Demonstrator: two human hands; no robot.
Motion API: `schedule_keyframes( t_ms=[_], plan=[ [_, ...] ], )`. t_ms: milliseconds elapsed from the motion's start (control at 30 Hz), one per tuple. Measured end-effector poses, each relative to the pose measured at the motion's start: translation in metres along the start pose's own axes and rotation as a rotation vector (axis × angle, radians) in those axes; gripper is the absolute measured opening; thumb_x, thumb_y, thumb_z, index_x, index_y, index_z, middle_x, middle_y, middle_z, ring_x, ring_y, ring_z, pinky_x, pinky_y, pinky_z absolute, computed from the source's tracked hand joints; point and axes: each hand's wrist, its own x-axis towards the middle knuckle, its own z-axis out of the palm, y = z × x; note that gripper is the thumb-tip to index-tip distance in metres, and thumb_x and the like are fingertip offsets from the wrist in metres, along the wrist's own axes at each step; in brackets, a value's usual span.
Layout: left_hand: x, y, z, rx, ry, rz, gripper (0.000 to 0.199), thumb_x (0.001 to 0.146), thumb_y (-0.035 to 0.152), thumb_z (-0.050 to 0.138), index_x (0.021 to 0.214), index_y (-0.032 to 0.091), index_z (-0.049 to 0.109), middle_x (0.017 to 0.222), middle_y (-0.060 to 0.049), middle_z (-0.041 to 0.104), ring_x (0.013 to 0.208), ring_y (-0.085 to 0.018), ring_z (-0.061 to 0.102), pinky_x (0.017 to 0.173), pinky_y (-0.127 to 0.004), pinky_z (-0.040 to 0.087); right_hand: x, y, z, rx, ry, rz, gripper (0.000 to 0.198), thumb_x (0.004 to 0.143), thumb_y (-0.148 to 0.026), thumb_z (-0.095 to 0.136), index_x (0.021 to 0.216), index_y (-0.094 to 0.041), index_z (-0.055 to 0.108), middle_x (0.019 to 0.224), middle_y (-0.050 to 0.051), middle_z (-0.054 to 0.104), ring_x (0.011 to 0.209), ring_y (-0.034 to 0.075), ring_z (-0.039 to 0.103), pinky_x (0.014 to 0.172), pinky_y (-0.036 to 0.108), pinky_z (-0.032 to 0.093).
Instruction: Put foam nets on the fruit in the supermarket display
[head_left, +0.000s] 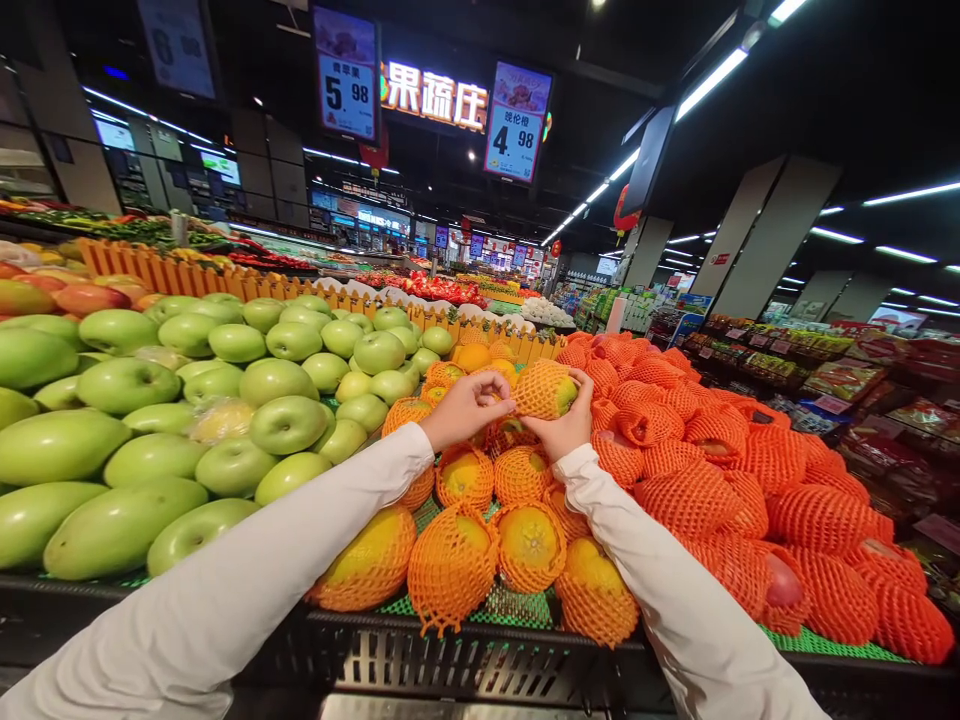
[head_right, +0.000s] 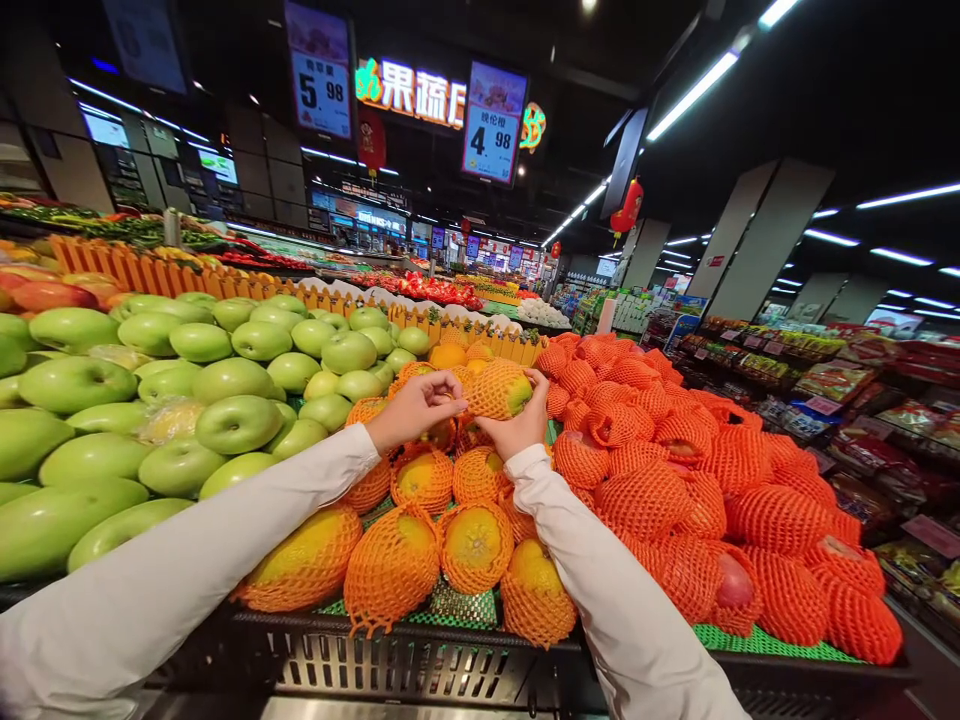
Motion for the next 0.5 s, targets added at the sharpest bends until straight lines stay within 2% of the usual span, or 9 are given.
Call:
schedule_keyframes(
  t_ms=[67, 133, 167, 233, 267, 333, 367, 433, 500],
  plan=[
    [0.004, -0.010, -0.007, 0.091, 0.085, -0.004, 0.026, 0.083, 0.044, 0.063, 0.086, 0.018, 0.057, 0.079, -0.002, 0.060, 0.072, -0.015, 0.056, 0.070, -0.029, 0.048, 0.002, 0.005, 0.002, 0.022, 0.060, 0.046, 0.095, 0.054, -0.047, 0.087, 0.130, -0.021, 0.036, 0.135, 0.017, 0.050, 0.124, 0.030, 0.054, 0.114, 0.051, 0.042],
    [0.007, -0.021, -0.016, 0.279, 0.143, 0.012, 0.026, 0.088, 0.043, 0.056, 0.091, 0.018, 0.061, 0.100, -0.009, 0.066, 0.097, -0.022, 0.062, 0.090, -0.038, 0.050, 0.006, 0.014, 0.003, 0.063, 0.137, 0.117, 0.105, 0.055, -0.058, 0.085, 0.136, -0.020, 0.030, 0.139, 0.020, 0.046, 0.127, 0.032, 0.053, 0.113, 0.053, 0.043],
    [0.007, -0.026, -0.020, 0.389, 0.128, 0.012, 0.027, 0.088, 0.043, 0.056, 0.092, 0.018, 0.064, 0.115, -0.012, 0.065, 0.113, -0.026, 0.059, 0.101, -0.042, 0.046, 0.009, 0.018, 0.003, 0.103, 0.156, 0.170, 0.111, 0.057, -0.064, 0.082, 0.141, -0.020, 0.025, 0.142, 0.021, 0.043, 0.127, 0.033, 0.054, 0.110, 0.054, 0.046],
    [0.008, -0.034, -0.026, 0.566, 0.002, -0.023, 0.029, 0.088, 0.044, 0.057, 0.092, 0.018, 0.071, 0.139, -0.013, 0.057, 0.135, -0.032, 0.046, 0.116, -0.048, 0.033, 0.016, 0.027, 0.000, 0.226, 0.129, 0.306, 0.114, 0.065, -0.075, 0.072, 0.149, -0.025, 0.013, 0.148, 0.021, 0.038, 0.126, 0.032, 0.057, 0.098, 0.052, 0.057],
    [0.008, -0.037, -0.027, 0.623, -0.088, -0.053, 0.031, 0.088, 0.045, 0.057, 0.092, 0.019, 0.073, 0.142, -0.013, 0.056, 0.139, -0.034, 0.043, 0.119, -0.049, 0.029, 0.020, 0.030, -0.002, 0.296, 0.087, 0.377, 0.110, 0.070, -0.080, 0.063, 0.151, -0.028, 0.010, 0.151, 0.020, 0.037, 0.124, 0.031, 0.059, 0.091, 0.050, 0.060],
    [0.007, -0.040, -0.027, 0.704, -0.239, -0.115, 0.035, 0.090, 0.046, 0.056, 0.100, 0.018, 0.075, 0.136, -0.015, 0.062, 0.135, -0.035, 0.047, 0.118, -0.050, 0.031, 0.028, 0.037, -0.009, 0.399, -0.015, 0.468, 0.096, 0.079, -0.085, 0.040, 0.153, -0.032, 0.012, 0.152, 0.016, 0.040, 0.123, 0.028, 0.061, 0.082, 0.044, 0.064],
    [0.006, -0.039, -0.027, 0.747, -0.264, -0.135, 0.038, 0.090, 0.046, 0.056, 0.105, 0.016, 0.074, 0.130, -0.016, 0.065, 0.132, -0.035, 0.051, 0.116, -0.050, 0.033, 0.032, 0.039, -0.012, 0.412, -0.048, 0.483, 0.090, 0.082, -0.084, 0.030, 0.154, -0.032, 0.015, 0.150, 0.014, 0.044, 0.123, 0.027, 0.062, 0.080, 0.042, 0.064],
    [0.005, -0.036, -0.026, 0.845, -0.186, -0.145, 0.047, 0.091, 0.045, 0.054, 0.119, 0.010, 0.069, 0.133, -0.021, 0.063, 0.133, -0.038, 0.050, 0.114, -0.051, 0.035, 0.042, 0.044, -0.016, 0.367, -0.051, 0.496, 0.080, 0.088, -0.077, 0.021, 0.153, -0.031, 0.020, 0.145, 0.012, 0.050, 0.122, 0.025, 0.062, 0.078, 0.040, 0.064],
    [0.004, -0.032, -0.027, 0.942, 0.014, -0.131, 0.059, 0.091, 0.043, 0.053, 0.134, 0.003, 0.058, 0.146, -0.026, 0.051, 0.142, -0.041, 0.039, 0.116, -0.053, 0.033, 0.057, 0.048, -0.017, 0.221, 0.005, 0.512, 0.072, 0.091, -0.067, 0.024, 0.153, -0.028, 0.020, 0.143, 0.013, 0.052, 0.118, 0.023, 0.065, 0.075, 0.037, 0.064]
  ],
)
